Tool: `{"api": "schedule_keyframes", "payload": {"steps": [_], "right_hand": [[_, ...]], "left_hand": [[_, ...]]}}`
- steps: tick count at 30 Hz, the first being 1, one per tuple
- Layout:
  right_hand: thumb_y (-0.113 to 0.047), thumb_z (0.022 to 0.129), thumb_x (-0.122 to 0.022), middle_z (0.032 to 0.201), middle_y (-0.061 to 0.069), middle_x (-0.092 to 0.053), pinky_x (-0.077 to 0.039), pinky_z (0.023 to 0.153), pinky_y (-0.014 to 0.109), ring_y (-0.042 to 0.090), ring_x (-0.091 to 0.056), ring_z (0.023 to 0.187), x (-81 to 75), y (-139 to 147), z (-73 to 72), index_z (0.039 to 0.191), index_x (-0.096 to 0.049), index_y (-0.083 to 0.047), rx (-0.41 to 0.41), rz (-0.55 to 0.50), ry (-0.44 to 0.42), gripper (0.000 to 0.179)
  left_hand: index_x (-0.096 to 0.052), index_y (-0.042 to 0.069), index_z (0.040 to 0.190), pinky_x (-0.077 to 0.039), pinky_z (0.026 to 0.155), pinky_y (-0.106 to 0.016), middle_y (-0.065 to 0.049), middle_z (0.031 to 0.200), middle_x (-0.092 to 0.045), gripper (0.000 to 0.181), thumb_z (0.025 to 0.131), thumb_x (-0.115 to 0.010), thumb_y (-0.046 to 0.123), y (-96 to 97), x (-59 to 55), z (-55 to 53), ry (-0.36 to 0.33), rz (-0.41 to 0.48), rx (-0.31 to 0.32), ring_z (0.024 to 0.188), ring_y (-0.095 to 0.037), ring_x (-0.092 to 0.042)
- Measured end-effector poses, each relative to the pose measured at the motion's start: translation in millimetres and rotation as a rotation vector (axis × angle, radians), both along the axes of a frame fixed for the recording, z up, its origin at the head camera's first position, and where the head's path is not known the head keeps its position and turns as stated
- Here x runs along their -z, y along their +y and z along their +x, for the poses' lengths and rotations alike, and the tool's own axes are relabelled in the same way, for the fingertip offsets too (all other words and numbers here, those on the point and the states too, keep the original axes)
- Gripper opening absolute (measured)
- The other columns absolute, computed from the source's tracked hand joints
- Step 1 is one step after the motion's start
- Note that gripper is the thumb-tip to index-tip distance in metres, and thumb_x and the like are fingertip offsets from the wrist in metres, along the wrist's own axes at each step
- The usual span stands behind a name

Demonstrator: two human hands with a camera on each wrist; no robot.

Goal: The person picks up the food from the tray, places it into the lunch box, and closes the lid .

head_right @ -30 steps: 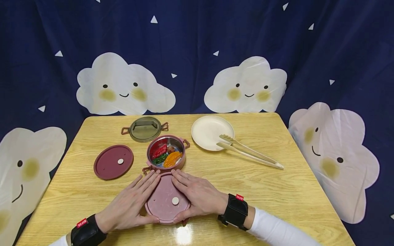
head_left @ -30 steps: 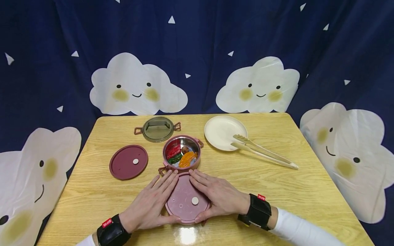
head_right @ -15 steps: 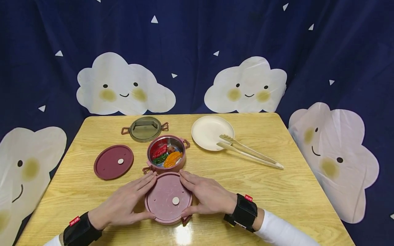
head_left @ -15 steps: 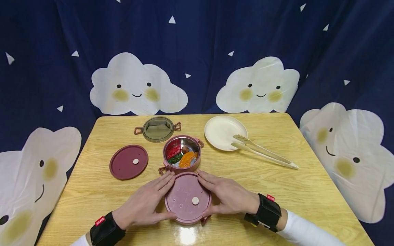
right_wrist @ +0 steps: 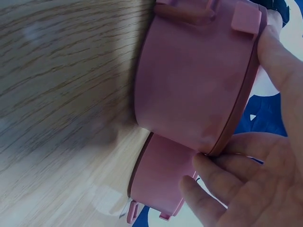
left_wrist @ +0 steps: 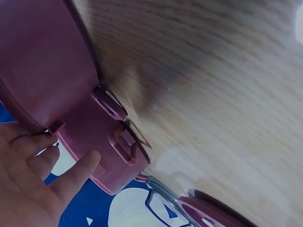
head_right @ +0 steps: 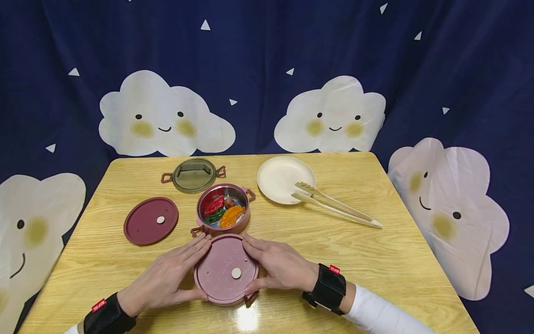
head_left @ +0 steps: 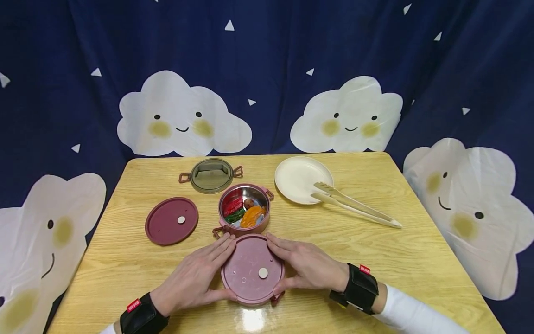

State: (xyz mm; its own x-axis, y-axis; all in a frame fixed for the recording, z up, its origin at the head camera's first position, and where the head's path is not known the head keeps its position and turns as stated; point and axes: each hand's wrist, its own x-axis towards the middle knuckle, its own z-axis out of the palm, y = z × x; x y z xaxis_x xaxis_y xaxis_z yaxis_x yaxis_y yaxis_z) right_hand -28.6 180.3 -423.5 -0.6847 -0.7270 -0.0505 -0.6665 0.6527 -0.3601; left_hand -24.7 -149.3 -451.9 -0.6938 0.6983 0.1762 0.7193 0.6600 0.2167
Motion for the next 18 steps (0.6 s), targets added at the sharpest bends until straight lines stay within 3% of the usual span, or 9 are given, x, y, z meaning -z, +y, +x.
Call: {"api": "schedule_keyframes", "payload": {"steps": [12, 18], "right_hand": [[-0.075, 0.086, -0.067, 0.17, 0.014, -0.036, -0.05, 0.116, 0.044, 0.029, -0.053, 0.148, 3.7, -2.4, 0.3, 0.161, -0.042, -0.005, -0.01, -0.022, 0.003, 0.105], [-0.072, 0.083, -0.074, 0.17, 0.014, -0.037, -0.05, 0.116, 0.043, 0.028, -0.053, 0.147, 5.6, -0.3, -3.9, 0.162, -0.042, -0.009, 0.011, -0.076, -0.044, 0.105]], "left_hand": [[-0.042, 0.01, 0.162, -0.055, 0.11, -0.045, -0.008, 0.169, -0.042, 0.109, 0.086, -0.057, 0.087, -2.7, 3.7, 4.2, -0.008, 0.009, -0.015, 0.154, -0.026, -0.046], [-0.04, 0.012, 0.164, -0.053, 0.113, -0.045, -0.007, 0.171, -0.04, 0.109, 0.086, -0.06, 0.086, -1.5, 2.0, 1.8, -0.057, 0.047, -0.02, 0.156, -0.025, -0.044]]}}
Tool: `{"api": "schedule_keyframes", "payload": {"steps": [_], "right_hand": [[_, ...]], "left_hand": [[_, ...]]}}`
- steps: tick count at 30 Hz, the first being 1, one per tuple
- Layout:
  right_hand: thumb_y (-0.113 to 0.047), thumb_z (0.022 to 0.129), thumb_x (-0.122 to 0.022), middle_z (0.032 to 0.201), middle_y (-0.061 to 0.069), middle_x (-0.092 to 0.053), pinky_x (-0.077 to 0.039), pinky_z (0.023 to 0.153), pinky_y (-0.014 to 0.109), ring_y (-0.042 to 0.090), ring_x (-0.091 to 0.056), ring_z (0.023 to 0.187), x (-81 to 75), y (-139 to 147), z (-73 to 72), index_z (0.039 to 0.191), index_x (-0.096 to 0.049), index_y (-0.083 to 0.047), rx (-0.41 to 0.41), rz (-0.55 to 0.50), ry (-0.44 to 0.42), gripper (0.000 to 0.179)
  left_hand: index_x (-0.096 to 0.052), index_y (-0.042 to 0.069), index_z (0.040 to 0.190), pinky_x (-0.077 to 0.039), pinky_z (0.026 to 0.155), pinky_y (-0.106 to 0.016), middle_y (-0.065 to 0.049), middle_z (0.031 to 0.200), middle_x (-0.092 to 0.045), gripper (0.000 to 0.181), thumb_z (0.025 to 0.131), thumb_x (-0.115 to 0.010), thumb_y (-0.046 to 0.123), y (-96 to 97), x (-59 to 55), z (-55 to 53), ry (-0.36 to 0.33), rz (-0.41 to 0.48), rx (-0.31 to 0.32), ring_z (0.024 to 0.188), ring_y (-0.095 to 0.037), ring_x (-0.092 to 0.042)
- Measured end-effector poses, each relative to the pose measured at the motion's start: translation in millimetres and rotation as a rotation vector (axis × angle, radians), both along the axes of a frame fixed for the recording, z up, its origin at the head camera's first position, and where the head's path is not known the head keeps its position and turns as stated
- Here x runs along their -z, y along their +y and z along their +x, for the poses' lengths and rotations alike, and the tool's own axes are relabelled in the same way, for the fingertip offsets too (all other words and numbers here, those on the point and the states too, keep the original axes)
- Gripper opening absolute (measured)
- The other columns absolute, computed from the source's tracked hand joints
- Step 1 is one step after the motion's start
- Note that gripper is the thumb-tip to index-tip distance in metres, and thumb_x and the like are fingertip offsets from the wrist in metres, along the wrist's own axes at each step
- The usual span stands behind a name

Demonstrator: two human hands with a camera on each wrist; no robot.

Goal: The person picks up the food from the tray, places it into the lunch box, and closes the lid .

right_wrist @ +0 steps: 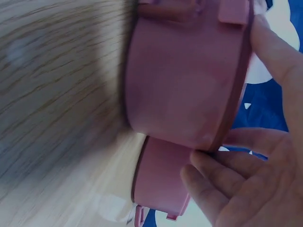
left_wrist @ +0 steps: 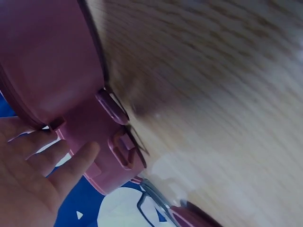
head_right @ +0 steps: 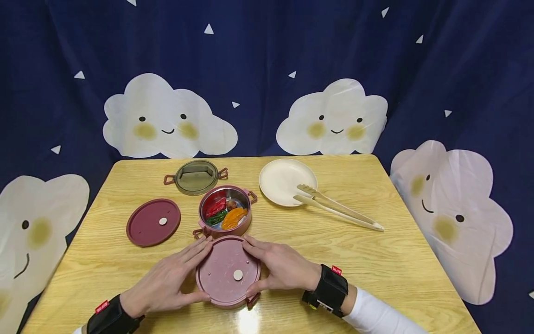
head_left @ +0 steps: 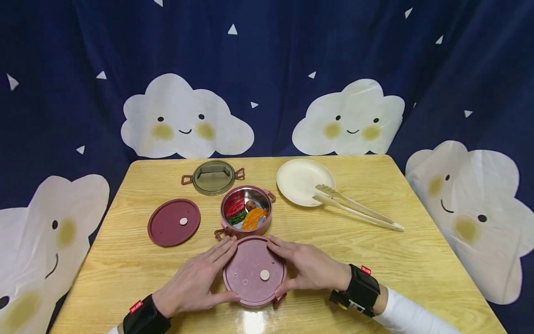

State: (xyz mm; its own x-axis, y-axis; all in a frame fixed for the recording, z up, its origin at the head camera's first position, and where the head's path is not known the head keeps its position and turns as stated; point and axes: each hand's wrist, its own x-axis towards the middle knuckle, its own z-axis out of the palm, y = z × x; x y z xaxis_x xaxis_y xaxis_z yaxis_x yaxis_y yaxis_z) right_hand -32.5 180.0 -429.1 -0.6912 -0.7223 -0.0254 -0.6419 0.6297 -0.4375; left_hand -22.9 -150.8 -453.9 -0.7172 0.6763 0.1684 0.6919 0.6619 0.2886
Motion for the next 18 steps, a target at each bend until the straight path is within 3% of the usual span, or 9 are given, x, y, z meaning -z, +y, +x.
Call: {"api": "schedule_keyframes", "payload": {"steps": [4, 7, 11, 18], "right_hand": [[-0.063, 0.089, -0.076, 0.167, 0.015, -0.044, -0.048, 0.118, 0.046, 0.028, -0.052, 0.149, -5.5, 1.3, -4.8, 0.16, -0.046, -0.011, 0.015, -0.043, -0.024, 0.093], [-0.054, 0.093, -0.076, 0.159, 0.014, -0.055, -0.049, 0.117, 0.046, 0.028, -0.057, 0.145, -10.1, 2.5, -13.2, 0.155, -0.053, -0.008, 0.069, -0.106, -0.005, 0.081], [-0.041, 0.097, -0.077, 0.146, 0.013, -0.067, -0.058, 0.105, 0.044, 0.029, -0.07, 0.127, -14.7, 3.7, -29.2, 0.147, -0.06, -0.005, 0.187, -0.212, -0.002, 0.064], [-0.027, 0.099, -0.075, 0.137, 0.015, -0.072, -0.063, 0.091, 0.043, 0.029, -0.076, 0.11, -15.8, 3.3, -60.1, 0.137, -0.068, -0.005, 0.375, -0.369, -0.143, 0.045]], "left_hand": [[-0.043, 0.012, 0.162, -0.051, 0.115, -0.048, -0.006, 0.168, -0.044, 0.104, 0.086, -0.067, 0.08, -2.4, -0.6, -2.8, -0.023, 0.064, -0.011, 0.154, -0.026, -0.047], [-0.05, 0.01, 0.157, -0.05, 0.115, -0.05, -0.009, 0.163, -0.051, 0.094, 0.087, -0.075, 0.068, -8.0, -5.4, -7.7, 0.002, 0.119, -0.037, 0.149, -0.03, -0.053], [-0.057, 0.009, 0.151, -0.052, 0.112, -0.053, -0.011, 0.153, -0.062, 0.078, 0.088, -0.084, 0.048, -20.0, -14.3, -19.9, 0.046, 0.187, -0.124, 0.141, -0.033, -0.06], [-0.063, 0.003, 0.143, -0.055, 0.103, -0.058, -0.017, 0.138, -0.071, 0.061, 0.095, -0.08, 0.036, -50.6, -20.9, -49.5, 0.036, 0.196, -0.305, 0.127, -0.038, -0.068]]}}
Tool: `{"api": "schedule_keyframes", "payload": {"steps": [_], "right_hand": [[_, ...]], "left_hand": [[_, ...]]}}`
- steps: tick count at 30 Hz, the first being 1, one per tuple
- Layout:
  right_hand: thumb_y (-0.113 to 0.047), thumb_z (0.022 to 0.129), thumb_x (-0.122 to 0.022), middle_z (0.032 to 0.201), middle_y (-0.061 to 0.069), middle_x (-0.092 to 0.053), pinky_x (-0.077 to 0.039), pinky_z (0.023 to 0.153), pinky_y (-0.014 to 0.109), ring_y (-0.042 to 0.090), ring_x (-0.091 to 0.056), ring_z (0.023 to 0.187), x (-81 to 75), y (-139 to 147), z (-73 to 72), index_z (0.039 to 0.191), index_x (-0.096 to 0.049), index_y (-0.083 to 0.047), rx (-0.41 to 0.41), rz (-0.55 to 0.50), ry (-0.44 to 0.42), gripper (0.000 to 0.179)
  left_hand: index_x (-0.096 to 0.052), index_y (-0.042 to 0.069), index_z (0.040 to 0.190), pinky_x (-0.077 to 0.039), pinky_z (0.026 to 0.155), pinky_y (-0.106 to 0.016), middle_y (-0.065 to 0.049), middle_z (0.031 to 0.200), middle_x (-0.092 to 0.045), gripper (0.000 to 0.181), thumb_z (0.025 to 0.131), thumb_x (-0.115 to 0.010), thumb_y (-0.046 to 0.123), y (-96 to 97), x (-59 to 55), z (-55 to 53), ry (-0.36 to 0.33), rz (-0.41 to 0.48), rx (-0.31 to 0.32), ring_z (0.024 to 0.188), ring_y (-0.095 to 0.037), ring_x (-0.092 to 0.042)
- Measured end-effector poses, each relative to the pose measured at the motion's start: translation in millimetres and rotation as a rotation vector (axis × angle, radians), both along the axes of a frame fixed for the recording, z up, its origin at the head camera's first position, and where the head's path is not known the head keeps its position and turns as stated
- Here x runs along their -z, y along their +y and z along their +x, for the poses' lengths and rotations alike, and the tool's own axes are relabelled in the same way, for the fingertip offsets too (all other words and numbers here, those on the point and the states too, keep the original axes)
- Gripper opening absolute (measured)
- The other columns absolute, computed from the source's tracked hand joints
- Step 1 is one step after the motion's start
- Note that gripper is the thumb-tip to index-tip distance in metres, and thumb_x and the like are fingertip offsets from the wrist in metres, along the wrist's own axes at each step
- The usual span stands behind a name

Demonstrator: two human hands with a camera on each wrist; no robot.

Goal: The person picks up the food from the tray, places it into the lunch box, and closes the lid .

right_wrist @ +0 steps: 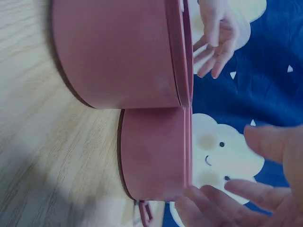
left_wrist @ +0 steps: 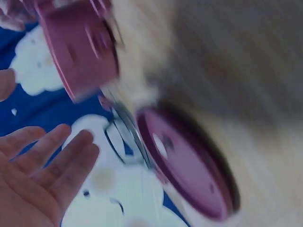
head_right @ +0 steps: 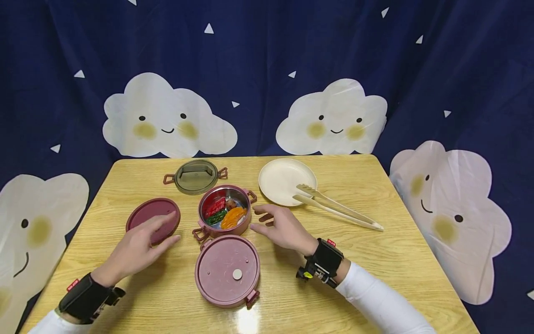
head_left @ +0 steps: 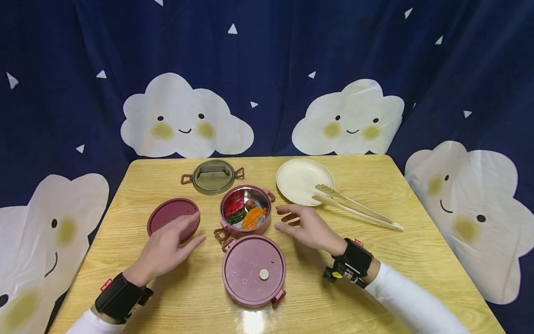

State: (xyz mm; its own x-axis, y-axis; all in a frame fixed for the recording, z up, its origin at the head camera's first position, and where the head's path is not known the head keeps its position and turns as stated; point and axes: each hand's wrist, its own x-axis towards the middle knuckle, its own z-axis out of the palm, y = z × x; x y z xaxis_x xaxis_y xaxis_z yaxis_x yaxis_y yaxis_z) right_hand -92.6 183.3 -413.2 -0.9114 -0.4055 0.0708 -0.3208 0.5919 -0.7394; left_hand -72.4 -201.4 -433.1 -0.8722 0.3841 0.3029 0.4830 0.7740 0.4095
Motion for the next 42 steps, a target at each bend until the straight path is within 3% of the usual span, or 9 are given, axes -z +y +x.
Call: {"api": "schedule_keyframes", "payload": {"steps": [6, 9, 14, 17, 25, 29, 35, 38, 42], "right_hand": [[-0.02, 0.097, -0.077, 0.135, 0.019, -0.072, -0.062, 0.086, 0.034, 0.027, -0.076, 0.101, 7.2, -6.8, -27.5, 0.133, -0.07, 0.0, 0.078, -0.064, -0.048, 0.041], [-0.02, 0.097, -0.077, 0.129, 0.018, -0.075, -0.06, 0.081, 0.031, 0.025, -0.075, 0.096, 11.1, -11.9, -37.0, 0.131, -0.072, -0.003, 0.123, -0.08, -0.107, 0.039], [-0.017, 0.098, -0.075, 0.124, 0.023, -0.074, -0.064, 0.08, 0.046, 0.039, -0.074, 0.093, 19.1, -18.9, -51.3, 0.132, -0.069, 0.001, 0.173, -0.182, -0.228, 0.039], [-0.013, 0.099, -0.074, 0.122, 0.024, -0.073, -0.064, 0.082, 0.052, 0.041, -0.073, 0.096, 23.2, -21.7, -58.7, 0.133, -0.068, 0.003, 0.196, -0.249, -0.293, 0.038], [-0.001, 0.095, -0.075, 0.118, 0.022, -0.07, -0.065, 0.084, 0.048, 0.017, -0.072, 0.087, 28.2, -28.0, -71.2, 0.132, -0.068, 0.006, 0.244, -0.372, -0.453, 0.038], [0.003, 0.094, -0.074, 0.122, 0.025, -0.071, -0.065, 0.085, 0.046, 0.013, -0.073, 0.084, 29.3, -31.0, -72.8, 0.132, -0.067, 0.008, 0.244, -0.395, -0.489, 0.039], [0.005, 0.094, -0.073, 0.124, 0.025, -0.07, -0.065, 0.084, 0.041, 0.016, -0.074, 0.089, 30.7, -32.2, -72.5, 0.133, -0.067, 0.007, 0.282, -0.44, -0.531, 0.04], [0.005, 0.094, -0.073, 0.127, 0.026, -0.069, -0.065, 0.083, 0.04, 0.018, -0.075, 0.093, 32.1, -32.7, -72.6, 0.134, -0.067, 0.006, 0.293, -0.452, -0.538, 0.04], [0.005, 0.094, -0.073, 0.131, 0.028, -0.069, -0.065, 0.084, 0.042, 0.02, -0.076, 0.096, 33.4, -32.6, -72.2, 0.133, -0.068, 0.006, 0.302, -0.467, -0.536, 0.04]], "left_hand": [[-0.06, -0.003, 0.144, -0.058, 0.092, -0.061, -0.026, 0.135, -0.07, 0.063, 0.099, -0.074, 0.04, -32.7, -2.1, -25.6, -0.152, -0.02, -0.117, 0.113, -0.042, -0.073], [-0.059, -0.005, 0.144, -0.056, 0.093, -0.063, -0.031, 0.136, -0.067, 0.065, 0.101, -0.071, 0.041, -49.2, -1.1, -36.2, -0.217, -0.023, -0.168, 0.116, -0.047, -0.07], [-0.059, -0.009, 0.142, -0.057, 0.087, -0.062, -0.034, 0.132, -0.067, 0.064, 0.101, -0.071, 0.039, -75.5, 7.0, -51.6, -0.237, -0.049, -0.228, 0.111, -0.047, -0.069], [-0.057, -0.012, 0.142, -0.057, 0.085, -0.061, -0.036, 0.132, -0.065, 0.067, 0.101, -0.071, 0.039, -88.9, 12.9, -58.3, -0.266, -0.063, -0.26, 0.109, -0.049, -0.069], [-0.055, -0.017, 0.139, -0.056, 0.092, -0.064, -0.04, 0.125, -0.067, 0.069, 0.103, -0.069, 0.04, -104.8, 27.5, -66.4, -0.367, -0.03, -0.285, 0.113, -0.054, -0.069], [-0.061, -0.017, 0.132, -0.058, 0.086, -0.057, -0.038, 0.118, -0.071, 0.061, 0.103, -0.069, 0.037, -105.2, 31.4, -68.1, -0.377, -0.012, -0.311, 0.109, -0.053, -0.069], [-0.066, -0.016, 0.122, -0.058, 0.061, -0.029, -0.034, 0.104, -0.073, 0.038, 0.102, -0.069, 0.016, -107.6, 36.4, -71.3, -0.432, 0.104, -0.326, 0.081, -0.032, -0.074], [-0.066, -0.016, 0.121, -0.06, 0.058, -0.026, -0.032, 0.099, -0.073, 0.032, 0.101, -0.068, 0.008, -109.4, 39.0, -72.0, -0.489, 0.163, -0.339, 0.074, -0.021, -0.074], [-0.067, -0.017, 0.118, -0.062, 0.06, -0.028, -0.03, 0.096, -0.074, 0.029, 0.101, -0.067, 0.007, -110.5, 40.3, -73.4, -0.519, 0.188, -0.353, 0.072, -0.017, -0.074]]}}
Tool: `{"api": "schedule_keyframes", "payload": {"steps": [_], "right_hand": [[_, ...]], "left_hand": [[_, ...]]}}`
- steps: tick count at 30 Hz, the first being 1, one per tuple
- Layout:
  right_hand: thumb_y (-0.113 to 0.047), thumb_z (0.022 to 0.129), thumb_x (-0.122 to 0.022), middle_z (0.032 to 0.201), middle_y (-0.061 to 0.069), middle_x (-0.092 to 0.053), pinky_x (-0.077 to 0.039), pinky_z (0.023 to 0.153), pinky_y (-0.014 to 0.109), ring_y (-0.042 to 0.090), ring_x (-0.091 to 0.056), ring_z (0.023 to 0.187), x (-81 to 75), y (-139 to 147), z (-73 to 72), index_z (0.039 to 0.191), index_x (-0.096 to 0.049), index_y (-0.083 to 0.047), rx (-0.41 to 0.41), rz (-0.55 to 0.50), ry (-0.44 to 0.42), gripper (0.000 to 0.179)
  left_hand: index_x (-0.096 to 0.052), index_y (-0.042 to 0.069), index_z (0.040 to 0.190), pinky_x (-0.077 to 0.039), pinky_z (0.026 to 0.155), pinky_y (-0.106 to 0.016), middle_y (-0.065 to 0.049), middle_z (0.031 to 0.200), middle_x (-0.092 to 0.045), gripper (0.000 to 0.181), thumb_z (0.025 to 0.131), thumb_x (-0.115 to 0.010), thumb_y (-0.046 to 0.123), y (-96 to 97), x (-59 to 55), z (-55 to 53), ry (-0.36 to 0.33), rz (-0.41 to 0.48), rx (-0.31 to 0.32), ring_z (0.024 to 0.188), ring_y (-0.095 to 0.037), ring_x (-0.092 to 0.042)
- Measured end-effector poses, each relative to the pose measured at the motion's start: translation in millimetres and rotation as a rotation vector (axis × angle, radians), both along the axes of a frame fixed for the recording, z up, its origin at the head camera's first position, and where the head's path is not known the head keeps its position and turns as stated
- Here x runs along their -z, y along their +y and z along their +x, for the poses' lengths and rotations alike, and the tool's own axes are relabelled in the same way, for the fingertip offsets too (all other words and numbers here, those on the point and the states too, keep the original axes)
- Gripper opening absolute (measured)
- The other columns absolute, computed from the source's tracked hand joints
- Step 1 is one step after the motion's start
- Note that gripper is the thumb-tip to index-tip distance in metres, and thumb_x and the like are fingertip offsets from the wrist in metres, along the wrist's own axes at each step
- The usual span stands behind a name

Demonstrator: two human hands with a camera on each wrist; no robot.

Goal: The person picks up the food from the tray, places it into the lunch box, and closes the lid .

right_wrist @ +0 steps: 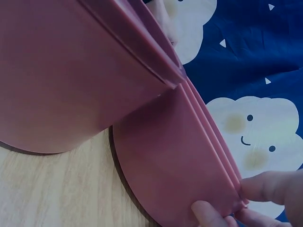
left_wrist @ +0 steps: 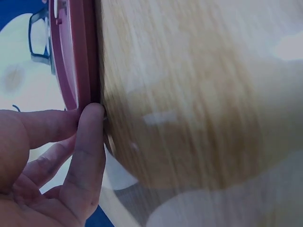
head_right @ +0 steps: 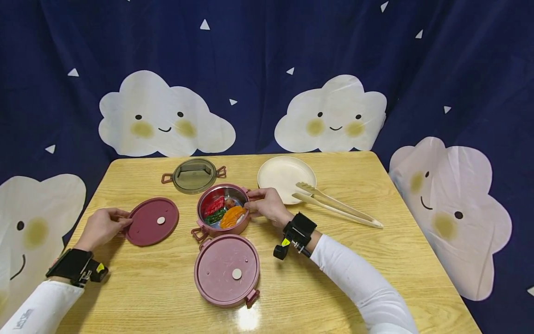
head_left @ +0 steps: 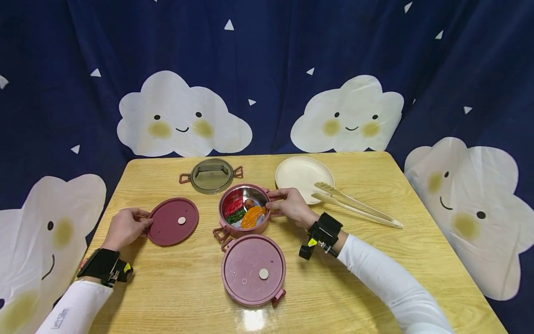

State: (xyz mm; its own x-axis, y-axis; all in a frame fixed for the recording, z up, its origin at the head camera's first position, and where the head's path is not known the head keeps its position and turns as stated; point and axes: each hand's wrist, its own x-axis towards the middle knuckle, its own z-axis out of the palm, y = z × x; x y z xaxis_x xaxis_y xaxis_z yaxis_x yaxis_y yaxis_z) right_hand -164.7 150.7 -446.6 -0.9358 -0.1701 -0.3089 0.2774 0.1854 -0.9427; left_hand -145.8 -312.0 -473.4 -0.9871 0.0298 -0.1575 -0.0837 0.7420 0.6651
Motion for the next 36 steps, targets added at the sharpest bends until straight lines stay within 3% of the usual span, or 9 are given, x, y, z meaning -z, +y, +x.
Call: {"api": "schedule_keyframes", "payload": {"steps": [11, 17, 23, 28, 36], "right_hand": [[0.004, 0.094, -0.074, 0.136, 0.028, -0.067, -0.063, 0.089, 0.046, 0.03, -0.077, 0.108, 1.1, -1.0, 2.0, 0.133, -0.068, 0.007, 0.013, -0.015, -0.008, 0.04], [0.004, 0.094, -0.074, 0.136, 0.028, -0.068, -0.062, 0.091, 0.048, 0.026, -0.077, 0.104, 2.4, -1.0, 3.5, 0.133, -0.068, 0.006, 0.011, -0.013, -0.016, 0.04], [0.004, 0.094, -0.073, 0.137, 0.029, -0.066, -0.063, 0.091, 0.047, 0.03, -0.076, 0.109, 2.2, -0.5, 4.3, 0.134, -0.067, 0.007, 0.004, -0.012, -0.008, 0.04], [0.004, 0.095, -0.072, 0.138, 0.03, -0.066, -0.062, 0.092, 0.048, 0.035, -0.075, 0.113, 2.5, 1.4, 3.3, 0.135, -0.066, 0.008, -0.004, -0.024, -0.016, 0.04], [0.004, 0.096, -0.071, 0.137, 0.03, -0.066, -0.061, 0.093, 0.049, 0.031, -0.077, 0.108, 3.0, 3.6, 1.3, 0.136, -0.064, 0.009, -0.009, -0.037, -0.029, 0.041]], "left_hand": [[-0.071, -0.019, 0.11, -0.061, 0.059, -0.026, -0.033, 0.097, -0.075, 0.023, 0.1, -0.065, 0.001, 3.4, -5.1, 1.8, 0.013, -0.007, 0.008, 0.07, -0.018, -0.076], [-0.072, -0.017, 0.108, -0.061, 0.058, -0.027, -0.031, 0.095, -0.076, 0.021, 0.099, -0.065, 0.001, 10.2, -10.4, 2.4, 0.031, -0.012, 0.007, 0.07, -0.018, -0.075], [-0.074, -0.014, 0.105, -0.057, 0.056, -0.022, -0.029, 0.094, -0.077, 0.02, 0.098, -0.068, 0.004, 17.7, -17.8, -3.9, 0.099, -0.072, 0.015, 0.071, -0.017, -0.073], [-0.074, -0.014, 0.107, -0.06, 0.059, -0.025, -0.031, 0.097, -0.076, 0.02, 0.099, -0.067, 0.003, 25.8, -33.8, -10.0, 0.106, -0.043, 0.032, 0.073, -0.019, -0.075], [-0.073, -0.015, 0.111, -0.063, 0.062, -0.028, -0.033, 0.1, -0.076, 0.021, 0.1, -0.066, 0.002, 41.9, -71.9, -20.6, 0.131, 0.005, 0.082, 0.073, -0.021, -0.078]]}}
